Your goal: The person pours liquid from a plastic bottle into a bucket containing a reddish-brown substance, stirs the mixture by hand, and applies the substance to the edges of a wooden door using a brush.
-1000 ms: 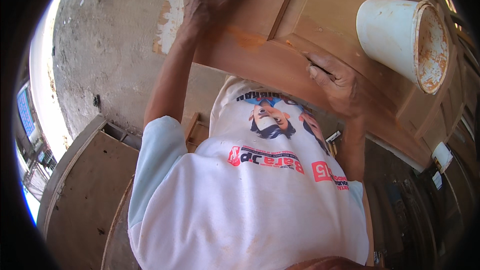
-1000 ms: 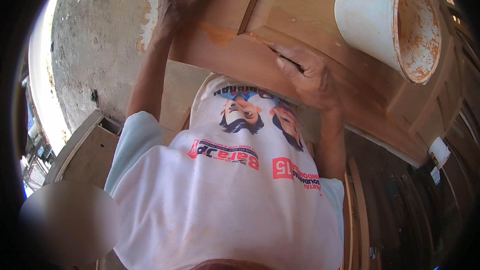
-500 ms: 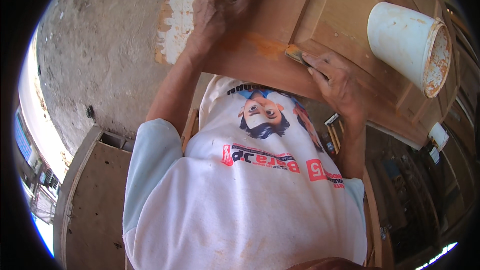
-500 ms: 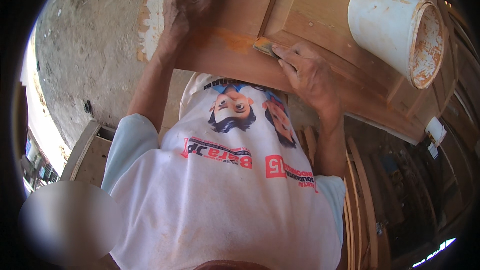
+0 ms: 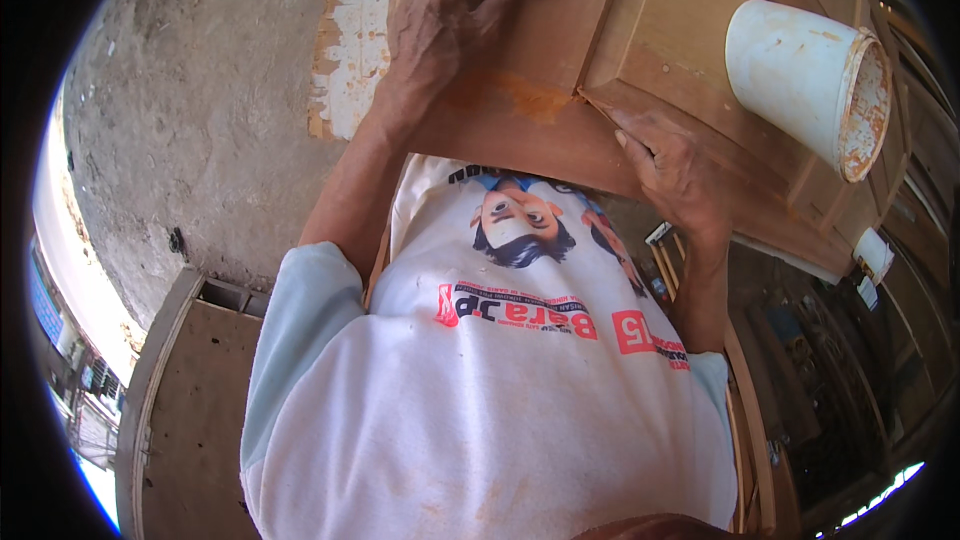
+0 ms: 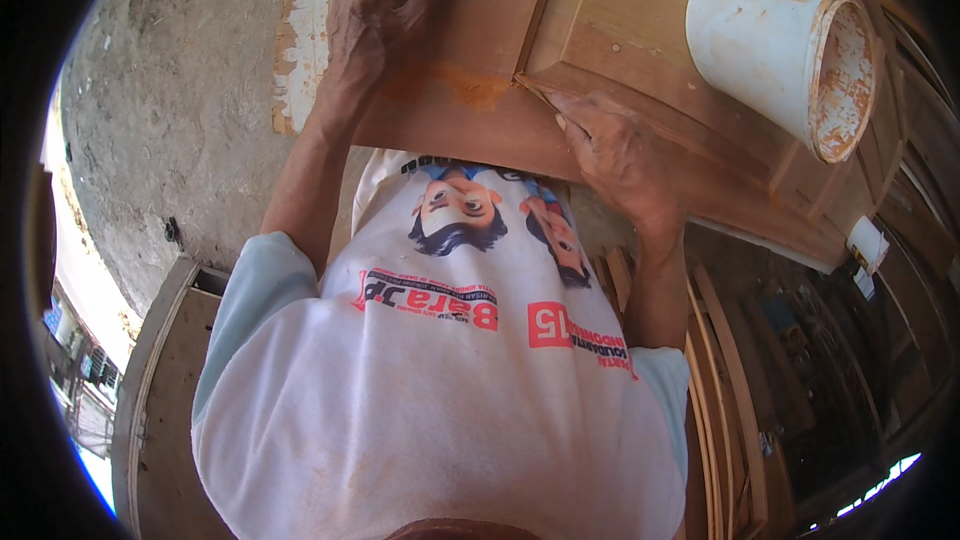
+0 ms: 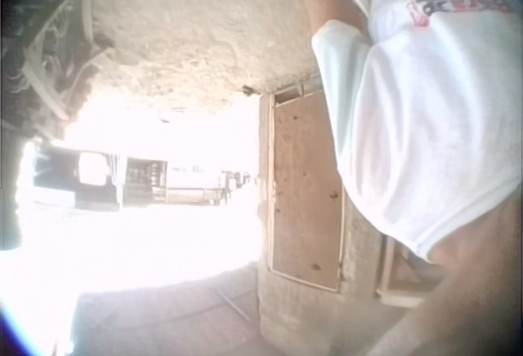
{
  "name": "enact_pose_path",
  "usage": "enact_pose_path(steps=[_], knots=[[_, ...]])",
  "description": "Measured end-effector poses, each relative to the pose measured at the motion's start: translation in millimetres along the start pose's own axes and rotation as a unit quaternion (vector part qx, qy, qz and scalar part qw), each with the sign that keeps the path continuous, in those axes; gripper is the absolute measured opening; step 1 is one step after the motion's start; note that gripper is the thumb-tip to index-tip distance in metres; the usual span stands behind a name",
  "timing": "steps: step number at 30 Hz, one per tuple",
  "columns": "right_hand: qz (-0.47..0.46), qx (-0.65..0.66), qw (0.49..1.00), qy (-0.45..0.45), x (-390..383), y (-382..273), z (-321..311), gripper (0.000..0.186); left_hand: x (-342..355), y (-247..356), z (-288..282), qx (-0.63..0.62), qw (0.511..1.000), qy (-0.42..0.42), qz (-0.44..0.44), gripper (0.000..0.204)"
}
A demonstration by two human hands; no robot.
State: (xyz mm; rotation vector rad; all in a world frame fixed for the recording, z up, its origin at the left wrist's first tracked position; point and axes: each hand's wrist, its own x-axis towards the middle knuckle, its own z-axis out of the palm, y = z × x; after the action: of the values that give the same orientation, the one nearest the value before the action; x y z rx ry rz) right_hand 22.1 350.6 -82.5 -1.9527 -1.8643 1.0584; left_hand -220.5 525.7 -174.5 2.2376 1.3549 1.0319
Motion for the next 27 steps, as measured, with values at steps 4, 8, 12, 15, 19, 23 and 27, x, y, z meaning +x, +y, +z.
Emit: enact_pose_path(steps=[4,8,12,15,19,23,27], knots=[[0.016,-0.017,1.000,-0.017,-4,-11,-3,0.030,0,1,0,-0.003,1.000,-0.006,-0.006,0.056],[0.032,0.049,0.998,-0.007,-9,1,-1,0.030,-2,-3,-2,-0.005,1.000,-0.003,-0.006,0.055],[0.088,0.095,0.991,-0.009,-8,8,-1,0.029,-2,-5,-5,-0.008,1.000,-0.003,-0.002,0.055],[0.125,0.104,0.986,-0.033,0,4,-5,0.026,-3,-8,-4,-0.005,1.000,0.000,0.000,0.057],[0.114,0.075,0.990,-0.045,9,5,-5,0.022,2,-4,-8,-0.003,0.999,0.023,0.023,0.049],[0.068,0.039,0.996,-0.041,18,4,1,0.021,-8,-20,10,0.021,0.999,0.033,0.008,0.060],[0.058,0.088,0.993,-0.047,18,11,5,0.022,-11,-14,4,0.023,1.000,0.000,0.001,0.058]])
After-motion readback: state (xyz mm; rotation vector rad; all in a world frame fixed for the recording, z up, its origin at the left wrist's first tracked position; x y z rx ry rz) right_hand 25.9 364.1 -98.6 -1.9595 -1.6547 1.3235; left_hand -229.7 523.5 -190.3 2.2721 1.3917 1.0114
